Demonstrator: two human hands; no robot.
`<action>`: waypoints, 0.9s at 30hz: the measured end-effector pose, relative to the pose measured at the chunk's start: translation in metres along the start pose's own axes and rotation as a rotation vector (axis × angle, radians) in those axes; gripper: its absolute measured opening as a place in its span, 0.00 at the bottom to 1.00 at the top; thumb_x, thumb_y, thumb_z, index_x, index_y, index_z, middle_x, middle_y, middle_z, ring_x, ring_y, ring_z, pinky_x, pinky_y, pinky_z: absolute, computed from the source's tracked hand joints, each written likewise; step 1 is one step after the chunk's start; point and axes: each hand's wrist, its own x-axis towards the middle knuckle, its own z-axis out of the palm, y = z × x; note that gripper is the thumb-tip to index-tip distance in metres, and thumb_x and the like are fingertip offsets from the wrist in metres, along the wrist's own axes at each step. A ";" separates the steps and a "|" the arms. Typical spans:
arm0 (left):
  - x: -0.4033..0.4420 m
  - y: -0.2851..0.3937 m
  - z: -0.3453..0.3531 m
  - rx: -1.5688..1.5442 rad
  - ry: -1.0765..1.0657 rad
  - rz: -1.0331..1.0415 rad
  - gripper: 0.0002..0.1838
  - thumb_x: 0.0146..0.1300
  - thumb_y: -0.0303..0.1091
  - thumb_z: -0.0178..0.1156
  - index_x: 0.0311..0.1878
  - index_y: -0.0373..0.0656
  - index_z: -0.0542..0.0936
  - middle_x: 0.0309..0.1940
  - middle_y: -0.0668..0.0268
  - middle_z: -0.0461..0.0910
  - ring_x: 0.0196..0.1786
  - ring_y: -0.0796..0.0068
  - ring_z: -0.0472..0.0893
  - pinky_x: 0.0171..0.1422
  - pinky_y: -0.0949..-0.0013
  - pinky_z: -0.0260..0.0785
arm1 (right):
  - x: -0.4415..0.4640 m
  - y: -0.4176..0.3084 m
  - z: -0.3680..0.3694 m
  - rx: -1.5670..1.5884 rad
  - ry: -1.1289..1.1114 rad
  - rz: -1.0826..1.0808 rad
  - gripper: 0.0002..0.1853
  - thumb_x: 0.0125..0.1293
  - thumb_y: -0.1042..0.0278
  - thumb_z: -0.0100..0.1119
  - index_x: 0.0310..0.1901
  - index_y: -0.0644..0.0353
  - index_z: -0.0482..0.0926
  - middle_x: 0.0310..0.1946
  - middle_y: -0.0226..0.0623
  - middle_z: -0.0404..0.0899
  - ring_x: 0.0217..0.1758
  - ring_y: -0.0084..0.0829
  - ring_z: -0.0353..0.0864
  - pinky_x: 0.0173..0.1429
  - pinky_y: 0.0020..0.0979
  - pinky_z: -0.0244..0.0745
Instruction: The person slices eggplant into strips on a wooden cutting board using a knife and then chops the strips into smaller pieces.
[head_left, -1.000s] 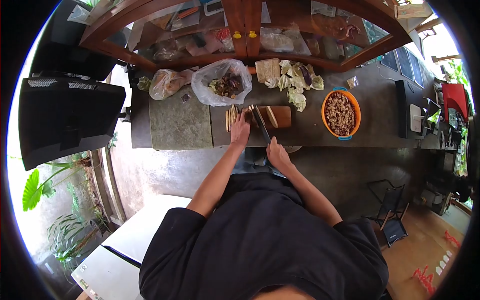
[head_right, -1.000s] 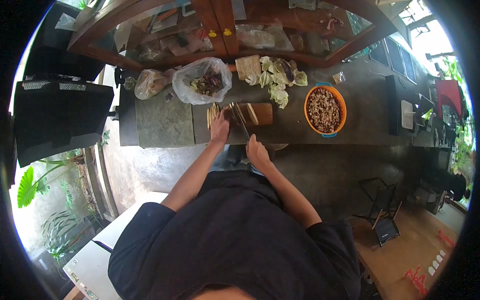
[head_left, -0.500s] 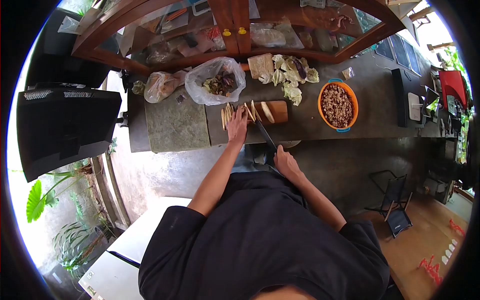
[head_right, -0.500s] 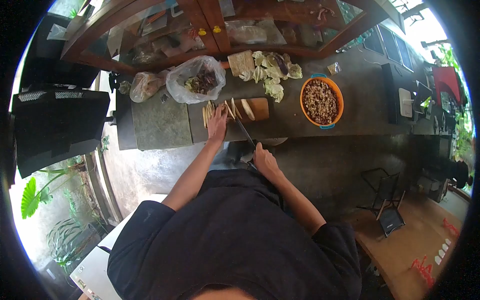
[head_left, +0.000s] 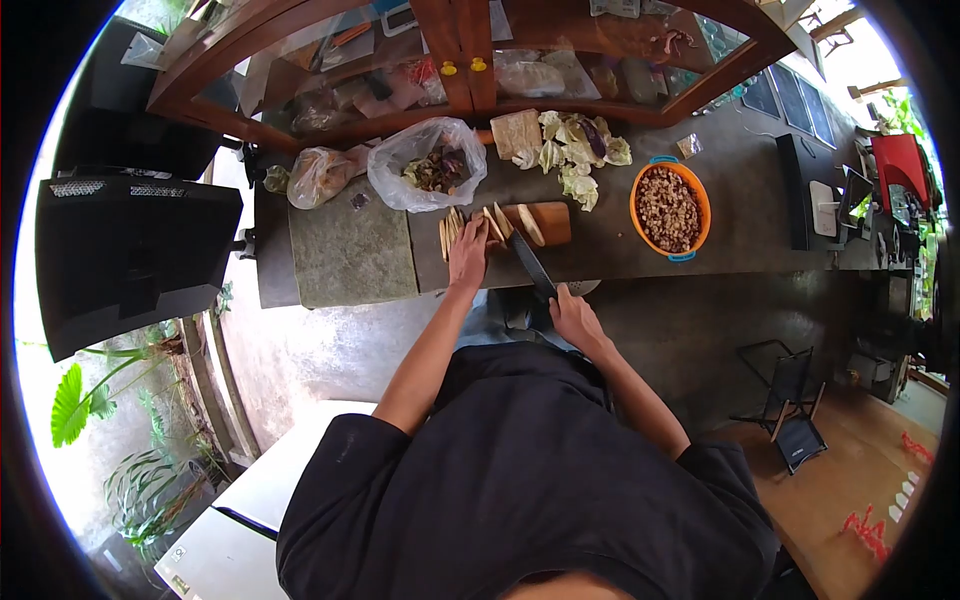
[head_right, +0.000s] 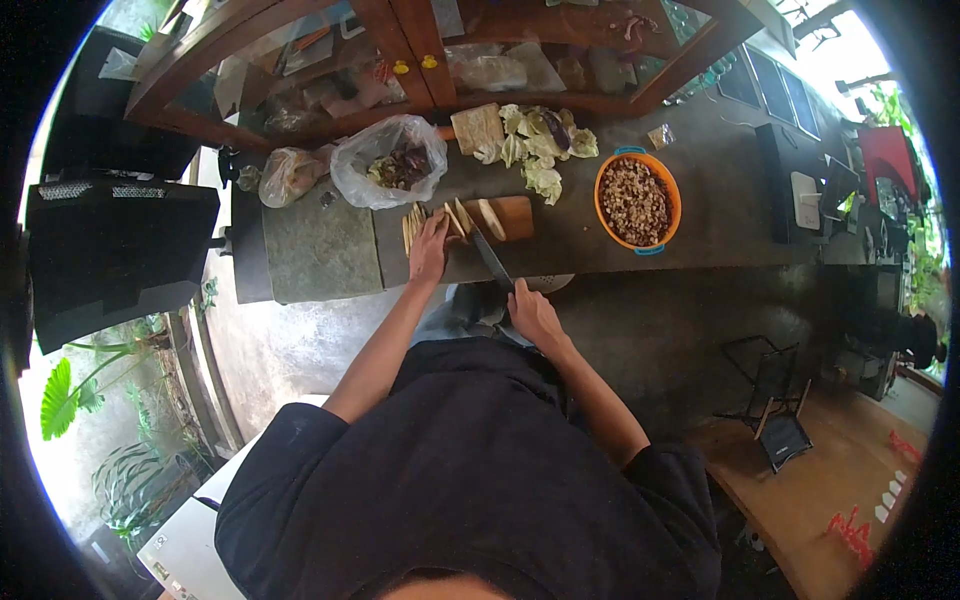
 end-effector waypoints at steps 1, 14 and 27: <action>-0.001 -0.004 0.001 -0.009 0.031 0.029 0.24 0.60 0.28 0.61 0.61 0.38 0.75 0.61 0.59 0.73 0.61 0.54 0.73 0.64 0.57 0.69 | 0.004 -0.002 0.000 -0.006 -0.007 -0.002 0.11 0.72 0.64 0.49 0.42 0.63 0.63 0.27 0.61 0.79 0.35 0.66 0.78 0.40 0.61 0.72; -0.010 0.002 -0.010 -0.348 0.121 -0.240 0.17 0.60 0.29 0.63 0.53 0.37 0.79 0.43 0.50 0.83 0.47 0.47 0.82 0.52 0.53 0.74 | 0.028 -0.020 0.008 0.058 -0.034 -0.076 0.11 0.71 0.63 0.50 0.42 0.63 0.64 0.29 0.63 0.78 0.37 0.68 0.77 0.42 0.63 0.69; -0.008 0.000 -0.013 -0.347 0.120 -0.411 0.18 0.58 0.30 0.63 0.53 0.37 0.79 0.42 0.51 0.84 0.46 0.49 0.83 0.52 0.53 0.75 | 0.019 0.001 -0.002 0.067 0.077 -0.021 0.12 0.71 0.64 0.51 0.42 0.63 0.63 0.29 0.63 0.78 0.38 0.67 0.77 0.42 0.61 0.69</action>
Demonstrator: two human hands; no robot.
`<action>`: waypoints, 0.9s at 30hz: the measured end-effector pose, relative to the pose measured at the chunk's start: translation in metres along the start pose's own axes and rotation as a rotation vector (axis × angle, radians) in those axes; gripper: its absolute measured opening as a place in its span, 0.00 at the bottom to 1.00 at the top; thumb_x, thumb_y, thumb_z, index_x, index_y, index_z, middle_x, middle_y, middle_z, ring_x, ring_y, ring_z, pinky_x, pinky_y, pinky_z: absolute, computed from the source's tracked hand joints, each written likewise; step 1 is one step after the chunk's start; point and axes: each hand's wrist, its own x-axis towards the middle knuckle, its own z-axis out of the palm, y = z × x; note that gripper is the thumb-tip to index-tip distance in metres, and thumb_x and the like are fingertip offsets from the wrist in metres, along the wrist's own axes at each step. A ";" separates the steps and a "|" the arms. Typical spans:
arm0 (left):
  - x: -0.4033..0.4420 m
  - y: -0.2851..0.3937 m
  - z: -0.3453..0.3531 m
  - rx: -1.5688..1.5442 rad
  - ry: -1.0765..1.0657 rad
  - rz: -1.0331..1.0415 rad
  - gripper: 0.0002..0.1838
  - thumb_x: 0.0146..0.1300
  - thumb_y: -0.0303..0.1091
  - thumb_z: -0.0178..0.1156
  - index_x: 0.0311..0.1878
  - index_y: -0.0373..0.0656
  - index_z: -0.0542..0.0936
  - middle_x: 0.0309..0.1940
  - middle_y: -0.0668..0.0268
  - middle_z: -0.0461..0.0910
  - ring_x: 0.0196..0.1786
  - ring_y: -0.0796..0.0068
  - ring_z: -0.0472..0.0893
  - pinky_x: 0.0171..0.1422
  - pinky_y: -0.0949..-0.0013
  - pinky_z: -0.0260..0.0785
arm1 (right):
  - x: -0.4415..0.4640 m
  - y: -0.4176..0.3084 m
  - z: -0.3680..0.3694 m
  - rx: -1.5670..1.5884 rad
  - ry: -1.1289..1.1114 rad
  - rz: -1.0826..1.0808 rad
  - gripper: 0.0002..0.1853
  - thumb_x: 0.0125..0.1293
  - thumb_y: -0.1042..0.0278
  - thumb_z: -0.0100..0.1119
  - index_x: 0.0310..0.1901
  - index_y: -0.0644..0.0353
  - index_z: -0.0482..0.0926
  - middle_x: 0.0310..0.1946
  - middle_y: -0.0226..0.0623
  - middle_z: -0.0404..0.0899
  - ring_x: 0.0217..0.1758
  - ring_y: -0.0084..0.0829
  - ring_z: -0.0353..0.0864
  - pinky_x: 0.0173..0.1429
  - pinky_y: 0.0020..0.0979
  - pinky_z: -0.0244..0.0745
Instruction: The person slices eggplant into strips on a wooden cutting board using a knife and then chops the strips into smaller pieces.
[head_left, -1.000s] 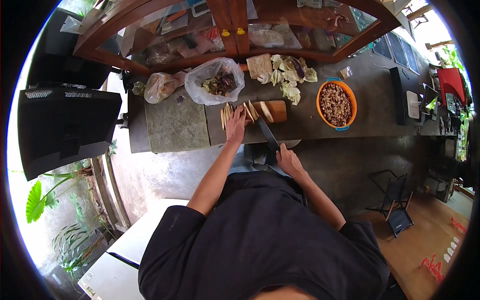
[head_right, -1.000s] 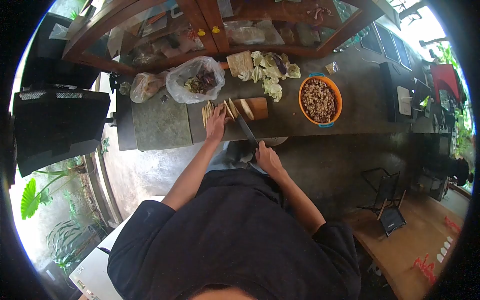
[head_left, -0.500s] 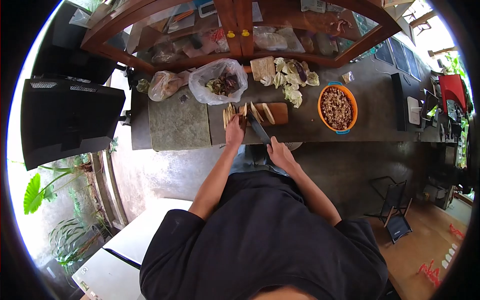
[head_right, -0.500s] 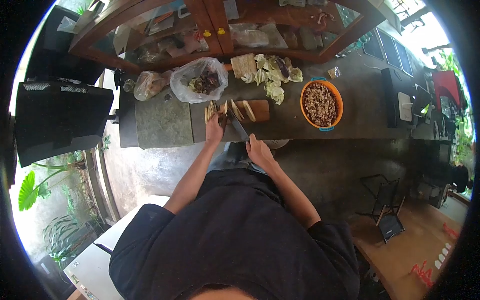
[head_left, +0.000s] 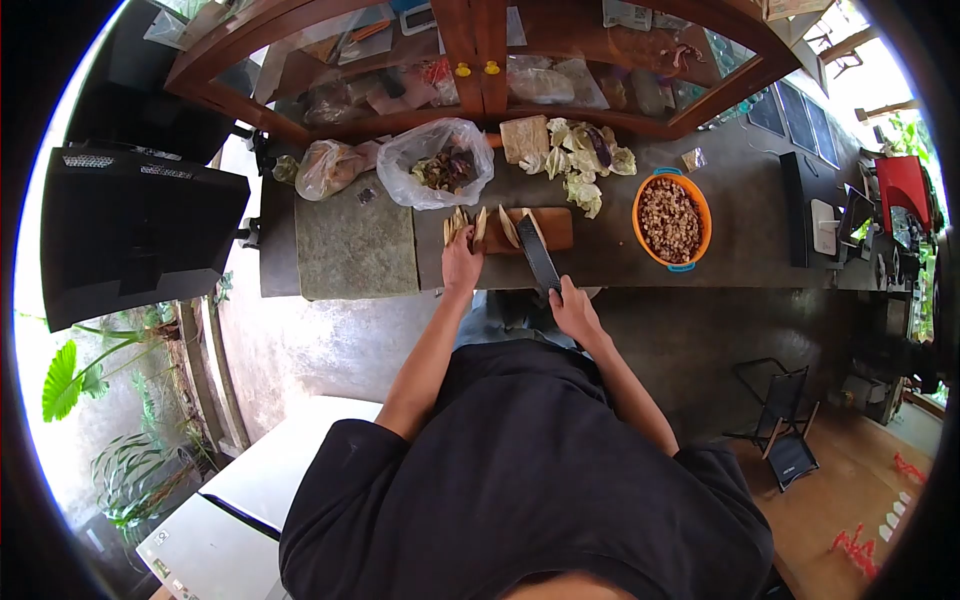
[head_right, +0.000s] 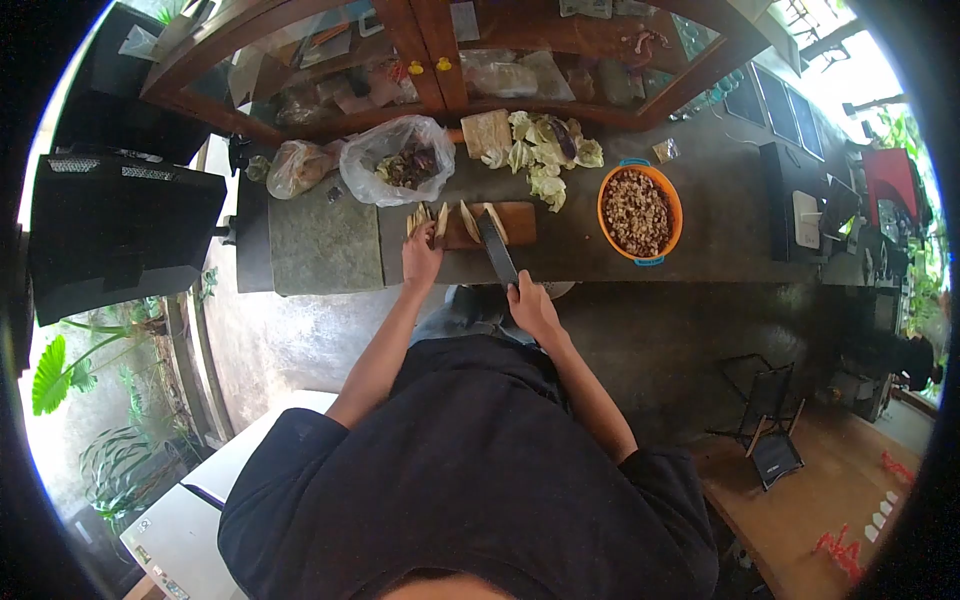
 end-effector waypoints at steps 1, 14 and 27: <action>-0.001 0.000 0.001 0.017 -0.009 -0.003 0.19 0.57 0.30 0.64 0.53 0.38 0.78 0.44 0.51 0.83 0.48 0.49 0.82 0.53 0.54 0.74 | 0.001 0.000 0.000 -0.014 0.006 -0.005 0.12 0.71 0.64 0.51 0.42 0.63 0.63 0.29 0.63 0.78 0.38 0.67 0.77 0.42 0.61 0.69; -0.004 0.015 0.017 0.239 -0.090 0.367 0.19 0.53 0.29 0.65 0.51 0.42 0.78 0.49 0.59 0.76 0.51 0.53 0.77 0.56 0.57 0.73 | 0.008 -0.004 -0.001 -0.096 -0.045 0.045 0.11 0.71 0.64 0.50 0.41 0.62 0.64 0.28 0.62 0.79 0.36 0.66 0.79 0.41 0.61 0.72; -0.006 0.026 0.019 0.101 -0.094 0.238 0.19 0.56 0.27 0.62 0.52 0.37 0.77 0.49 0.52 0.76 0.54 0.46 0.76 0.57 0.52 0.71 | 0.017 -0.006 0.005 -0.066 0.019 -0.045 0.10 0.71 0.65 0.51 0.41 0.62 0.64 0.27 0.61 0.79 0.34 0.66 0.79 0.38 0.61 0.73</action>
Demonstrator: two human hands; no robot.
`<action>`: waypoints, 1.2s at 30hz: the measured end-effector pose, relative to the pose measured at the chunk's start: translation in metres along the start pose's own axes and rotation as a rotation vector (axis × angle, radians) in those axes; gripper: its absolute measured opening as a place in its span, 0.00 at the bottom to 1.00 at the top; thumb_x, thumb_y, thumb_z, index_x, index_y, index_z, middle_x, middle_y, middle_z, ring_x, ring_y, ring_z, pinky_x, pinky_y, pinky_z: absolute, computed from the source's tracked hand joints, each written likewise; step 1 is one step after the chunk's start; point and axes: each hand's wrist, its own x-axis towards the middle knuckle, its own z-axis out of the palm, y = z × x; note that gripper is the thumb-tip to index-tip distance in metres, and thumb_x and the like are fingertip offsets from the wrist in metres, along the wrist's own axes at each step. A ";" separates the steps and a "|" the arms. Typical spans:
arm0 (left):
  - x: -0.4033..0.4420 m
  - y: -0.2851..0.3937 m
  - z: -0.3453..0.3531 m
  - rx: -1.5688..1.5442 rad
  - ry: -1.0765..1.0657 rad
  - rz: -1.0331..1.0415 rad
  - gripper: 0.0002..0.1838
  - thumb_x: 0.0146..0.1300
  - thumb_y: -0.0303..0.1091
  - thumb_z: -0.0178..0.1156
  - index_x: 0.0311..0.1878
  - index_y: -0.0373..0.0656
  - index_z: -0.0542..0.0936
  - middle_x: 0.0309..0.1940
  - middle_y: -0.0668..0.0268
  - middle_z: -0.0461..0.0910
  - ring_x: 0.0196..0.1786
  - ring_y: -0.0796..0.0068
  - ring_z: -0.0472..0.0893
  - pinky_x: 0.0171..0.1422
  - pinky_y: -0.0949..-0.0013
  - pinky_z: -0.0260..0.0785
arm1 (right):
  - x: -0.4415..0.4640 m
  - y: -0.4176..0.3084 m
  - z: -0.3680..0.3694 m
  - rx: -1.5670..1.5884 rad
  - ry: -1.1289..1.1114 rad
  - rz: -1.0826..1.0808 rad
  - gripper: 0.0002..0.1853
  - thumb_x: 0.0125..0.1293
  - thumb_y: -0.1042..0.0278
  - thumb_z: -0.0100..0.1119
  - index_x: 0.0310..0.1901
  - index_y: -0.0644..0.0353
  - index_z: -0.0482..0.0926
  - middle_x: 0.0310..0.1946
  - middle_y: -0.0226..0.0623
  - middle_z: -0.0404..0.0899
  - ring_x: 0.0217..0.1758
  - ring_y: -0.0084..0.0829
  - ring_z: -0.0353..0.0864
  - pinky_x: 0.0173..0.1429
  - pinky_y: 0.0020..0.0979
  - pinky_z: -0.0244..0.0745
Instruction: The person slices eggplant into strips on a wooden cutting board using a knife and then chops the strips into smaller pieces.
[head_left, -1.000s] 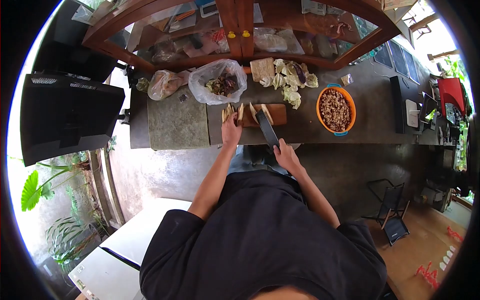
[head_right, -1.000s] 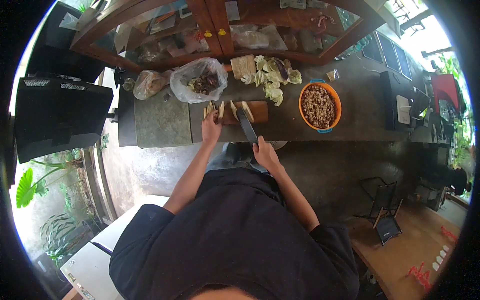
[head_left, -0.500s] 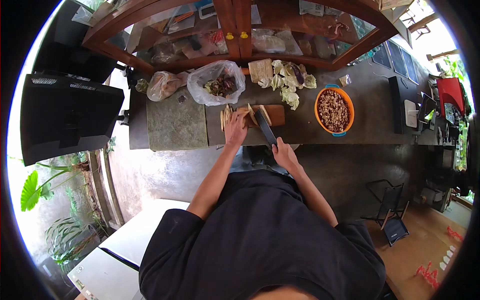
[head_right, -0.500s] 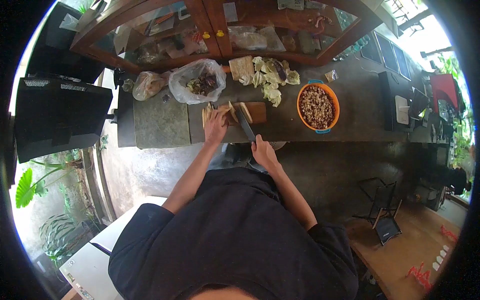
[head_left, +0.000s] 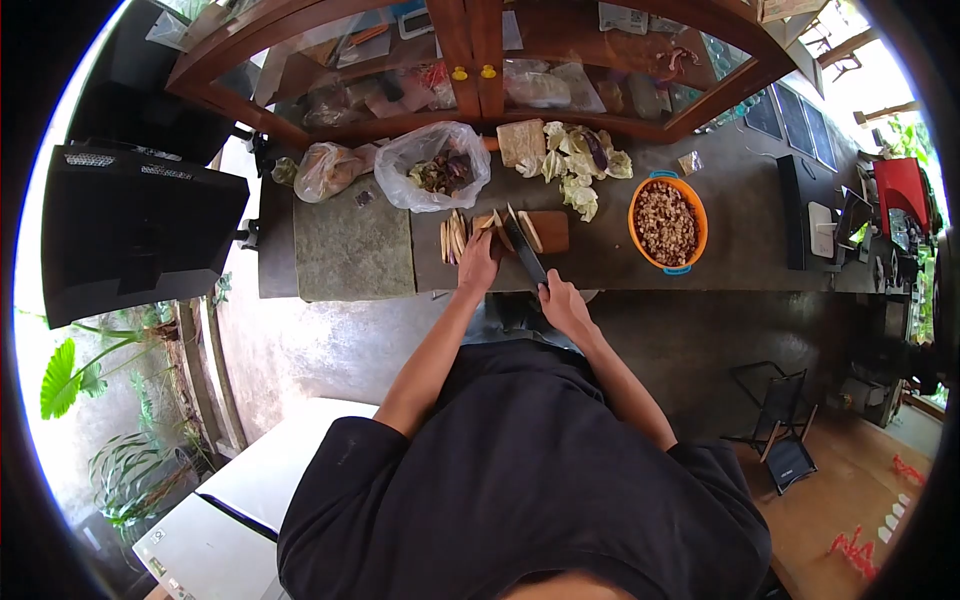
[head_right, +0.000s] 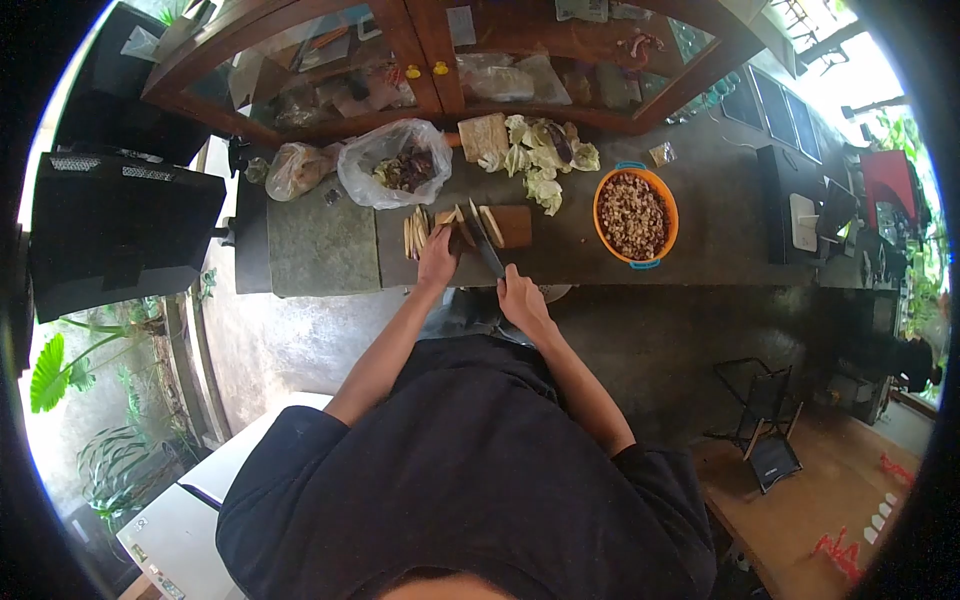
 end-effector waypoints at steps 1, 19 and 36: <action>0.001 -0.001 0.001 -0.060 0.005 -0.010 0.18 0.57 0.26 0.61 0.52 0.36 0.77 0.48 0.50 0.77 0.53 0.45 0.77 0.56 0.52 0.71 | -0.001 0.000 0.000 0.002 -0.011 -0.010 0.10 0.71 0.65 0.51 0.41 0.62 0.64 0.27 0.62 0.79 0.34 0.66 0.79 0.37 0.61 0.73; 0.020 0.010 0.008 -0.063 0.122 -0.194 0.08 0.51 0.20 0.52 0.35 0.30 0.78 0.35 0.39 0.80 0.43 0.36 0.79 0.48 0.46 0.71 | 0.020 -0.008 0.047 0.061 0.044 -0.037 0.09 0.71 0.68 0.48 0.42 0.63 0.61 0.25 0.63 0.77 0.31 0.67 0.77 0.36 0.63 0.70; 0.019 0.004 0.013 0.014 0.109 -0.242 0.10 0.52 0.19 0.52 0.37 0.31 0.80 0.36 0.41 0.81 0.44 0.38 0.81 0.48 0.46 0.73 | 0.032 -0.019 0.062 -0.015 0.004 0.088 0.10 0.70 0.68 0.49 0.44 0.64 0.62 0.28 0.63 0.79 0.35 0.66 0.79 0.40 0.62 0.74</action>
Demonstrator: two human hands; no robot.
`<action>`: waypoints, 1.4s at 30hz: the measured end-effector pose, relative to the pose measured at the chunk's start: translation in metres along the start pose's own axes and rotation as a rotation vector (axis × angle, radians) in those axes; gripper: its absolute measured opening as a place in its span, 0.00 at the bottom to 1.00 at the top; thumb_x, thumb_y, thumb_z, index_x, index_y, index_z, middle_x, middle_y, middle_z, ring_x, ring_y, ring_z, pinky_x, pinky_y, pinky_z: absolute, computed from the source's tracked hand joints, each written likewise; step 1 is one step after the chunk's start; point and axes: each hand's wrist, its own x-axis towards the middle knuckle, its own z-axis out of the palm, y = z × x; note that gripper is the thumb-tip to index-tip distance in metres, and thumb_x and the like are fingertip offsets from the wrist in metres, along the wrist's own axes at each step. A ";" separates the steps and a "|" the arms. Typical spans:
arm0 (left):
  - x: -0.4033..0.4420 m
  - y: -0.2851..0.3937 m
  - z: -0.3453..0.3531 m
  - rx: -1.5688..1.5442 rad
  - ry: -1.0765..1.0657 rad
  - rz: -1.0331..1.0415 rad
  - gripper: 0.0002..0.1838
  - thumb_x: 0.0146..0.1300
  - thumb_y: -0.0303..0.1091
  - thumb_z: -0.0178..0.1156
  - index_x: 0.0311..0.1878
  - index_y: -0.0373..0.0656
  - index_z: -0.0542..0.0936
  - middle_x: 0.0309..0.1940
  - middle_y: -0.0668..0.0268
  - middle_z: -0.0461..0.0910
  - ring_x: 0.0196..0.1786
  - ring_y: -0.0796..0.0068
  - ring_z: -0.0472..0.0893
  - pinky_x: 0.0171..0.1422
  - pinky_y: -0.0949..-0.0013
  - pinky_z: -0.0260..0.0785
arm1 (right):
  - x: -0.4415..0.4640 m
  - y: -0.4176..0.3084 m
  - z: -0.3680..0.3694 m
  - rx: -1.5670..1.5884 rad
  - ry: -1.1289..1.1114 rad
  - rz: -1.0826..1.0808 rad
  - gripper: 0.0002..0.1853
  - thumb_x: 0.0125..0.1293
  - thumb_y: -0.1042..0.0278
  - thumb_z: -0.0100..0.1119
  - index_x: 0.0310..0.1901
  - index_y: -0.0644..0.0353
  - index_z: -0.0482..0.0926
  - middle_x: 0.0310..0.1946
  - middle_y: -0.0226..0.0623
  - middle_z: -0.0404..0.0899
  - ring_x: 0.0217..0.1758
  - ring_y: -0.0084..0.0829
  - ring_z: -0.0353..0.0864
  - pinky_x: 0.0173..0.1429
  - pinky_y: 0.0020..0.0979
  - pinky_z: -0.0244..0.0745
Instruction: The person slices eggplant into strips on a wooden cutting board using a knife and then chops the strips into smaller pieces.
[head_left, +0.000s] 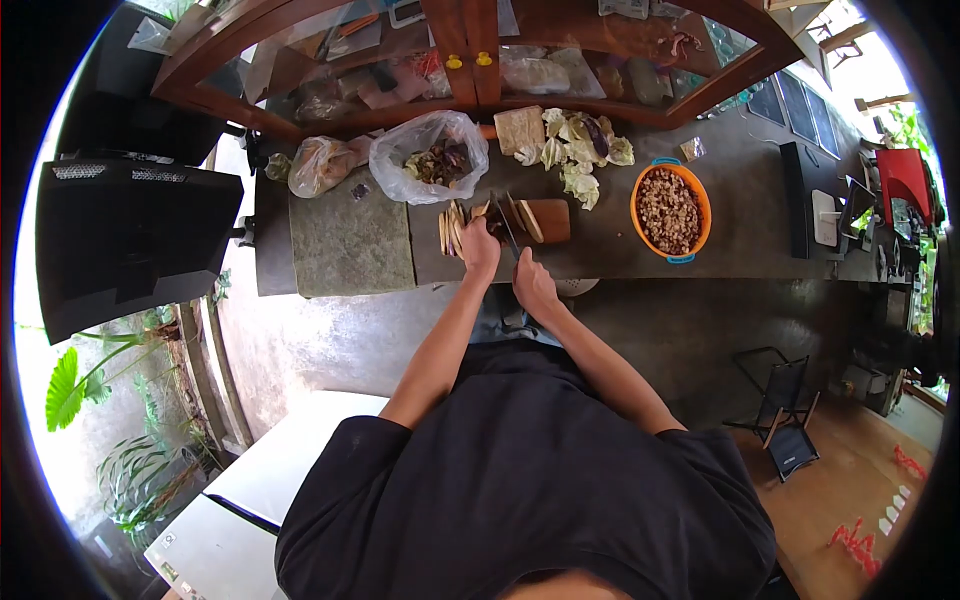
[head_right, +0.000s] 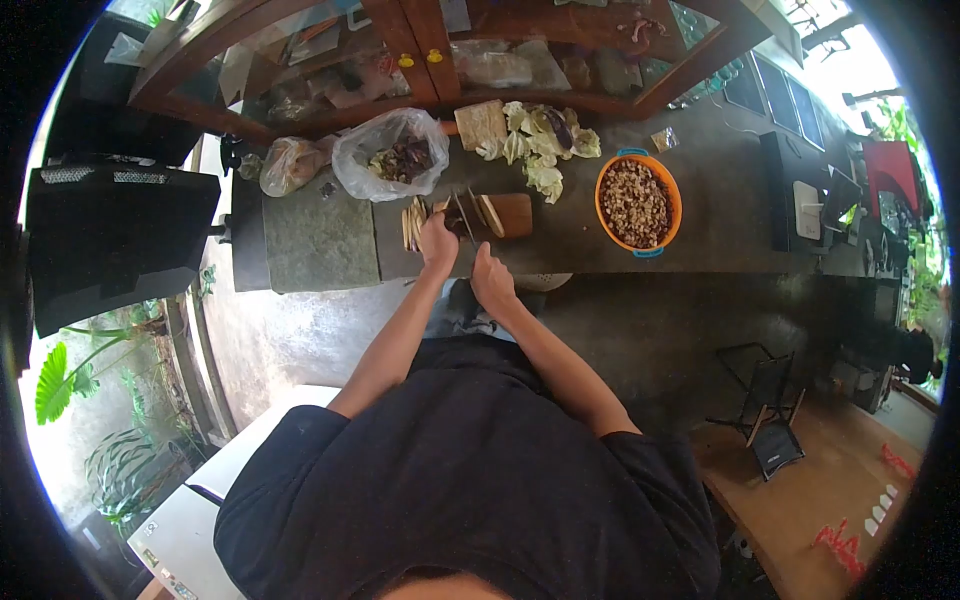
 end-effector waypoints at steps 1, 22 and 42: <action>0.000 0.001 0.001 0.004 0.032 0.014 0.10 0.52 0.19 0.52 0.37 0.31 0.80 0.36 0.41 0.81 0.44 0.38 0.80 0.48 0.46 0.73 | 0.000 0.002 0.001 0.010 0.011 -0.017 0.10 0.70 0.68 0.48 0.44 0.65 0.62 0.28 0.63 0.79 0.35 0.67 0.79 0.40 0.62 0.74; 0.000 0.008 -0.003 -0.081 0.045 0.009 0.12 0.49 0.18 0.53 0.38 0.31 0.80 0.38 0.43 0.82 0.45 0.41 0.80 0.50 0.51 0.73 | 0.004 -0.003 -0.022 0.149 -0.120 0.078 0.15 0.72 0.66 0.45 0.49 0.73 0.64 0.32 0.66 0.80 0.35 0.63 0.81 0.41 0.56 0.76; 0.005 -0.002 0.004 -0.065 0.024 -0.010 0.13 0.48 0.19 0.53 0.38 0.29 0.79 0.36 0.40 0.80 0.44 0.36 0.79 0.50 0.46 0.71 | 0.003 0.006 -0.017 0.057 -0.089 0.025 0.13 0.72 0.64 0.46 0.42 0.67 0.62 0.28 0.65 0.79 0.35 0.67 0.79 0.41 0.61 0.73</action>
